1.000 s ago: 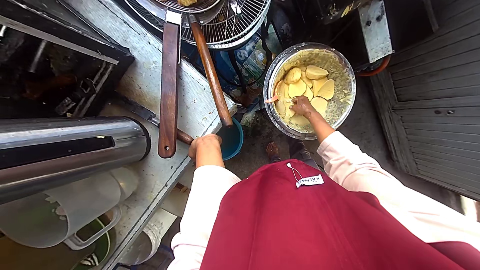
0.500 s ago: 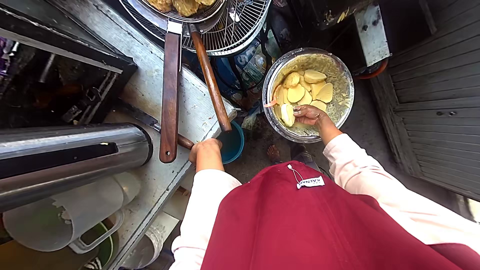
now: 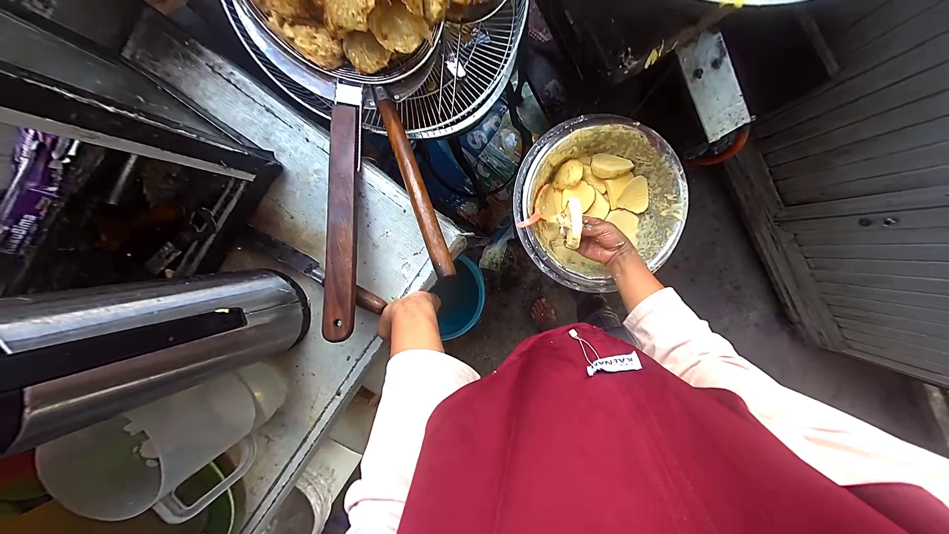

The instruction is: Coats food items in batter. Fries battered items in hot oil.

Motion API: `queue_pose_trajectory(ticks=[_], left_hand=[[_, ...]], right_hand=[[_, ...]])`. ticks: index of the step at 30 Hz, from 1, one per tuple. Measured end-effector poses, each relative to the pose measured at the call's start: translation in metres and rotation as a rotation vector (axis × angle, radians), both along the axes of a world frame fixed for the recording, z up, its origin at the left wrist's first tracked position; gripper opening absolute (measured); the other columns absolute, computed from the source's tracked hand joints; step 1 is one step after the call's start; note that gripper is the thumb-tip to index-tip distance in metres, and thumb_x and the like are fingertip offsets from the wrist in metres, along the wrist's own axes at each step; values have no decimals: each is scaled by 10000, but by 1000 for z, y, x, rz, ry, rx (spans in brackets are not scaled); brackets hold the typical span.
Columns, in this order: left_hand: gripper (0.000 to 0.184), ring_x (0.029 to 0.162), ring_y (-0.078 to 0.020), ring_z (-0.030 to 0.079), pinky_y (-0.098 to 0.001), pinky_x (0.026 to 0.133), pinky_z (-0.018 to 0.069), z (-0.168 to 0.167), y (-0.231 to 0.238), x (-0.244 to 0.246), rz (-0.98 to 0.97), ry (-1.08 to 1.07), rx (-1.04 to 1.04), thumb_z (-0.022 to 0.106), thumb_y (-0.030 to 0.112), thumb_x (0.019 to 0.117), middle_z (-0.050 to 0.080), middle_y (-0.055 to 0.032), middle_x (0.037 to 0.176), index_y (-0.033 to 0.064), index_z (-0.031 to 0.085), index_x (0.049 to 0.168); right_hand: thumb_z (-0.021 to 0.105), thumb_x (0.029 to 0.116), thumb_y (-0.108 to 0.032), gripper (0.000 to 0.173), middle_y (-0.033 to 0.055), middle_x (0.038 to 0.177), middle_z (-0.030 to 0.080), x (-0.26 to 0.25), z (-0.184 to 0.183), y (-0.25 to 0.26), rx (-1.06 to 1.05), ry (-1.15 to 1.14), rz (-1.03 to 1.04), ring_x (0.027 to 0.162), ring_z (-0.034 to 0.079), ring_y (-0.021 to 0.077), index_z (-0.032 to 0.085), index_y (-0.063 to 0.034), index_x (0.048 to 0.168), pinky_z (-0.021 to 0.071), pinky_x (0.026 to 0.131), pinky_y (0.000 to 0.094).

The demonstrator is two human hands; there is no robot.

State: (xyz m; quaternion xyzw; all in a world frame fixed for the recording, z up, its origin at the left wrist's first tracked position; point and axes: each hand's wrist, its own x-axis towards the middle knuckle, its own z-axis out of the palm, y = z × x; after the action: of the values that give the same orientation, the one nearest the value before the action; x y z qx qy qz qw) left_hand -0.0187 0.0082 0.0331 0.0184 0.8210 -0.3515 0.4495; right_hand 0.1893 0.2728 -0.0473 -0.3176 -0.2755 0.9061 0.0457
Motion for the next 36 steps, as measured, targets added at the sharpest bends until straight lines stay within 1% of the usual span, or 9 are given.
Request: queue_pose_trajectory(ticks=[4,6,8,11,14,19,28,32,36], left_hand=[[501,1172,-369,656,-620,892,520,-7,-4,-3,28,-14,20,532,528,989,686,-180,1246,113,710,1204],[489,1168,-374,658,-623,887,521,-9,-5,-4,26,-19,22,531,518,989,688,-181,1240,117,710,1205],[476,1153,-385,663,-630,879,523,-8,-5,-3,-6,-28,29,536,501,997,696,-187,1219,100,716,1180],[485,1139,-401,663,-641,867,519,-6,-3,-2,-26,-38,23,546,493,997,695,-203,1207,66,718,1149],[490,1138,-405,664,-637,862,526,-9,-4,-2,-31,-31,1,536,494,994,692,-207,1207,68,711,1162],[472,1142,-397,665,-623,860,532,-9,-4,-1,-29,-28,-8,554,462,987,693,-205,1208,50,705,1163],[510,1128,-403,667,-621,841,533,-7,-4,-1,-13,-21,-8,556,491,987,688,-212,1204,42,693,1186],[519,1120,-400,670,-626,848,532,-8,-4,-1,2,-2,12,571,488,974,692,-212,1193,26,694,1175],[509,1123,-390,670,-614,844,535,-6,-1,0,-2,-2,-16,559,504,972,693,-200,1196,59,699,1176]], right_hand=[[492,1012,3,208,78,981,634,8,12,32,558,-411,331,821,610,119,606,53,1178,540,780,307],[574,1019,-62,242,250,1121,660,3,19,38,931,-660,610,1021,640,320,646,106,1177,511,936,495],[593,1006,-117,299,323,1228,650,2,15,29,1210,-737,810,1218,605,465,663,97,1203,457,1043,647],[632,978,-119,294,308,1226,654,4,16,-2,1410,-645,1037,1240,592,474,686,90,1177,476,1036,636],[661,924,-75,163,261,1140,676,10,8,-19,1454,-571,1179,1178,616,445,724,58,995,504,972,614],[619,956,-53,275,158,1245,698,1,0,-7,1634,-562,1252,1265,572,405,748,-75,1198,408,1057,615],[623,979,-139,347,237,1274,658,-23,26,19,1527,-654,949,1283,542,454,690,-38,1304,414,1058,628],[723,927,-288,444,206,1297,668,-49,5,1,1613,-592,1202,1353,489,461,691,-86,1321,332,1091,710],[732,852,-218,453,146,1227,700,-61,-9,-13,1657,-560,1310,1305,527,393,702,-115,1293,344,1059,652]])
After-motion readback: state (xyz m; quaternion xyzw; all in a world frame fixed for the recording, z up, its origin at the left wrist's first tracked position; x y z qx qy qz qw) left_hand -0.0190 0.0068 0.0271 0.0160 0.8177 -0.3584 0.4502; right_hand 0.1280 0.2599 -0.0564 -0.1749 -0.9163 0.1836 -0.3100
